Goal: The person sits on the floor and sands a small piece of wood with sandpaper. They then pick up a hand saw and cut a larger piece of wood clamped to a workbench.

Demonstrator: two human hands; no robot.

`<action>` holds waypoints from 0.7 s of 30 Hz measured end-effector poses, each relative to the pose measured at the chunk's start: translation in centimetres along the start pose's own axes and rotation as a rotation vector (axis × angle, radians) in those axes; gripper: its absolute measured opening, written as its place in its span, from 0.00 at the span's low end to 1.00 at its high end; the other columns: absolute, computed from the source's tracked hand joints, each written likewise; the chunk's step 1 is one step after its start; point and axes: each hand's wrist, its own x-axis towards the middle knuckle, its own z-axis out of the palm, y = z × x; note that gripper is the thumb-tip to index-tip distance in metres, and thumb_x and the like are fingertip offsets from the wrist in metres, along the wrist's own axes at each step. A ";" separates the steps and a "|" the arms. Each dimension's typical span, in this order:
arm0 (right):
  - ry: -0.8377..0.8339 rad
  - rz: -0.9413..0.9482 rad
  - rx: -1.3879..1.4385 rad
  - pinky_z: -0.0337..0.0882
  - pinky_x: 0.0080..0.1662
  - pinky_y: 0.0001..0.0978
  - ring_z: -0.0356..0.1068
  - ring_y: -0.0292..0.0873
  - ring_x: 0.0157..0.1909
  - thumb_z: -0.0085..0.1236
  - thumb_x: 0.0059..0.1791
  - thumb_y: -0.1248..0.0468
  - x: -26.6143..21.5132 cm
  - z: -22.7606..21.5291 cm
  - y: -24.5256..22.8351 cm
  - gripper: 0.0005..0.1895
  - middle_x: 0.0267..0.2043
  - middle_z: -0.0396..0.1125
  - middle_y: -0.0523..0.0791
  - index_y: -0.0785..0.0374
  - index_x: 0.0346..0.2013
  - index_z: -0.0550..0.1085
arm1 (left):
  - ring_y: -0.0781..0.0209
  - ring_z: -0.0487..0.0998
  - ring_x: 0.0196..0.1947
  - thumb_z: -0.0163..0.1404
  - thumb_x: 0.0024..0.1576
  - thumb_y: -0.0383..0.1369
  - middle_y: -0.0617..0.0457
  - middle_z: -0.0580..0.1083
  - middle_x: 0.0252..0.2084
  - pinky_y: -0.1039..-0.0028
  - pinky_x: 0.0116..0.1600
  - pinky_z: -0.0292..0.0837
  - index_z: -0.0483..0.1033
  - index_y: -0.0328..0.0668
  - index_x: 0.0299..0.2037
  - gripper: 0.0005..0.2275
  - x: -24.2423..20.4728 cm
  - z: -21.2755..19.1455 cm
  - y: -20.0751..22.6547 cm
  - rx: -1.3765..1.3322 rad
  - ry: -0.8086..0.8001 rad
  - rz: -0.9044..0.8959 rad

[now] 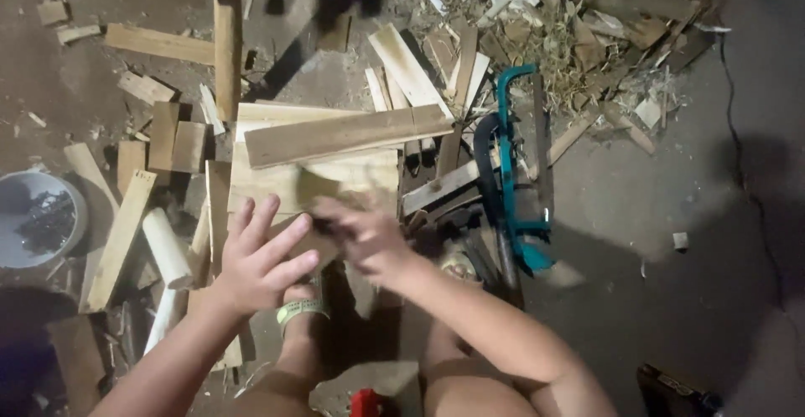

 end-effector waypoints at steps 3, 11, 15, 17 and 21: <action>-0.067 -0.224 0.095 0.46 0.75 0.61 0.69 0.40 0.66 0.53 0.55 0.64 -0.6 -0.2 -1.1 0.14 0.63 0.68 0.40 0.49 0.55 0.74 | 0.28 0.63 0.69 0.31 0.63 0.60 0.59 0.69 0.70 0.33 0.71 0.50 0.58 0.80 0.72 0.26 -1.8 0.6 1.2 0.026 0.026 -0.007; -0.187 -0.005 0.295 0.25 0.78 0.51 0.63 0.28 0.66 0.44 0.58 0.54 1.2 -0.2 1.0 0.24 0.64 0.67 0.38 0.61 0.66 0.67 | 0.29 0.60 0.72 0.27 0.63 0.61 0.56 0.69 0.70 0.31 0.72 0.46 0.52 0.76 0.75 0.29 -3.2 -0.3 0.9 0.057 0.018 -0.033; 0.072 -0.380 -0.199 0.37 0.75 0.61 0.77 0.37 0.50 0.62 0.49 0.66 -0.9 -0.7 -1.7 0.08 0.43 0.78 0.38 0.52 0.43 0.79 | 0.31 0.59 0.73 0.27 0.62 0.62 0.61 0.69 0.69 0.32 0.74 0.41 0.52 0.82 0.74 0.28 -3.9 -0.1 1.9 0.072 0.004 -0.024; -0.004 -0.336 -0.012 0.27 0.77 0.53 0.76 0.35 0.58 0.62 0.49 0.63 0.2 -1.6 1.4 0.08 0.51 0.77 0.35 0.48 0.42 0.80 | 0.33 0.60 0.73 0.27 0.62 0.62 0.62 0.69 0.68 0.32 0.74 0.41 0.53 0.83 0.74 0.28 -3.0 -0.5 1.0 0.088 0.004 -0.025; -0.222 -0.055 -0.311 0.40 0.62 0.44 0.63 0.33 0.63 0.50 0.52 0.67 1.3 -2.5 -0.1 0.12 0.61 0.68 0.36 0.55 0.47 0.78 | 0.32 0.58 0.74 0.27 0.63 0.60 0.57 0.69 0.69 0.34 0.74 0.42 0.54 0.75 0.75 0.29 -2.6 0.2 0.6 0.078 0.019 -0.046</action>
